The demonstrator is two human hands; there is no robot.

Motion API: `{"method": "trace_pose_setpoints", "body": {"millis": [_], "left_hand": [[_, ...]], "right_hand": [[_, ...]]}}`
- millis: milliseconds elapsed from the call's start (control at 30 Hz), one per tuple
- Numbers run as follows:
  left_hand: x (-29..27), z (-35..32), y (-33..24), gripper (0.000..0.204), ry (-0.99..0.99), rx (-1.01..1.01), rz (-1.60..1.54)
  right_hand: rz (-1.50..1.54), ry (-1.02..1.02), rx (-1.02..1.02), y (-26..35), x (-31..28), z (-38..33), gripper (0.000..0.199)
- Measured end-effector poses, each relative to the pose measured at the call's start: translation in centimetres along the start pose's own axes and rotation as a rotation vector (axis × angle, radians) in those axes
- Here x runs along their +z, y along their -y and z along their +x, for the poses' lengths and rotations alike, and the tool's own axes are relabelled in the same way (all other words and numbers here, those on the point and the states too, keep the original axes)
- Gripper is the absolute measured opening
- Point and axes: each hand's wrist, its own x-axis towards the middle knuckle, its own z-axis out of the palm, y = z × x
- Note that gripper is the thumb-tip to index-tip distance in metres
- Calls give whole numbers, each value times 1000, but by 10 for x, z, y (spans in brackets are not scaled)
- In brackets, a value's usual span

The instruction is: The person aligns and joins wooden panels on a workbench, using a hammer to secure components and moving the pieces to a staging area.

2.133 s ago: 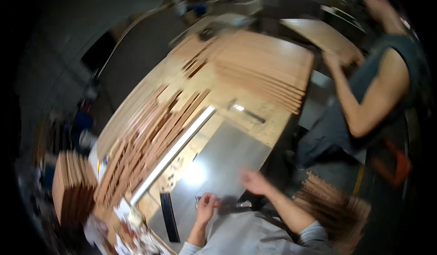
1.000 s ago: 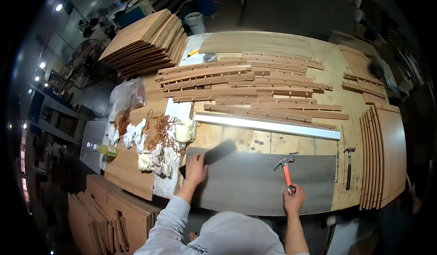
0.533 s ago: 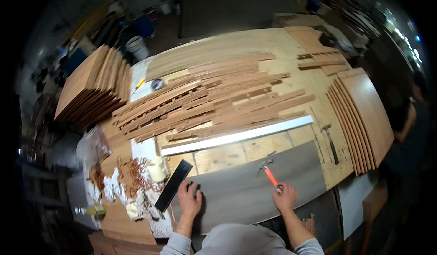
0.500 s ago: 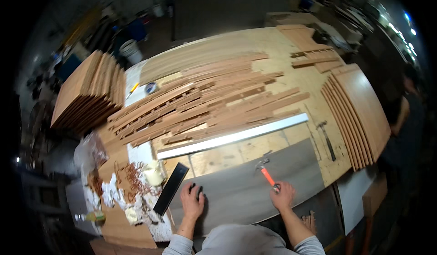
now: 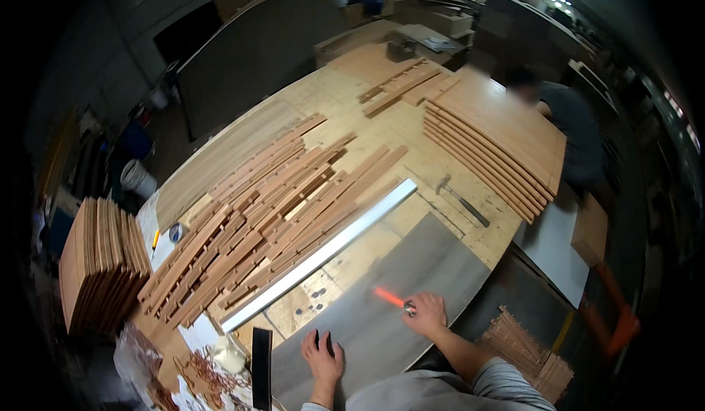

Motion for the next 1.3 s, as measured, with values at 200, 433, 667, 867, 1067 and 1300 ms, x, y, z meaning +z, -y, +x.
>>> {"method": "trace_pose_setpoints", "body": {"millis": [200, 433, 667, 867, 1067, 1300], "left_hand": [[6, -5, 3, 45, 72, 46, 25], [19, -17, 3, 46, 21, -20, -25], [1, -7, -27, 32, 84, -122, -249], [80, -22, 33, 40, -219, 307, 728], [66, -13, -130, 66, 68, -369, -145], [115, -5, -278, 43, -19, 89, -123]], "right_hand": [[-8, 4, 21, -7, 0, -5, 29], [55, 32, 57, -11, -6, -10, 29], [286, 245, 306, -22, -9, 1, 35], [712, 567, 165, -10, -8, 0, 41], [562, -379, 197, -170, -72, 64, 22], [251, -928, 516, -373, -288, 158, 61]]}}
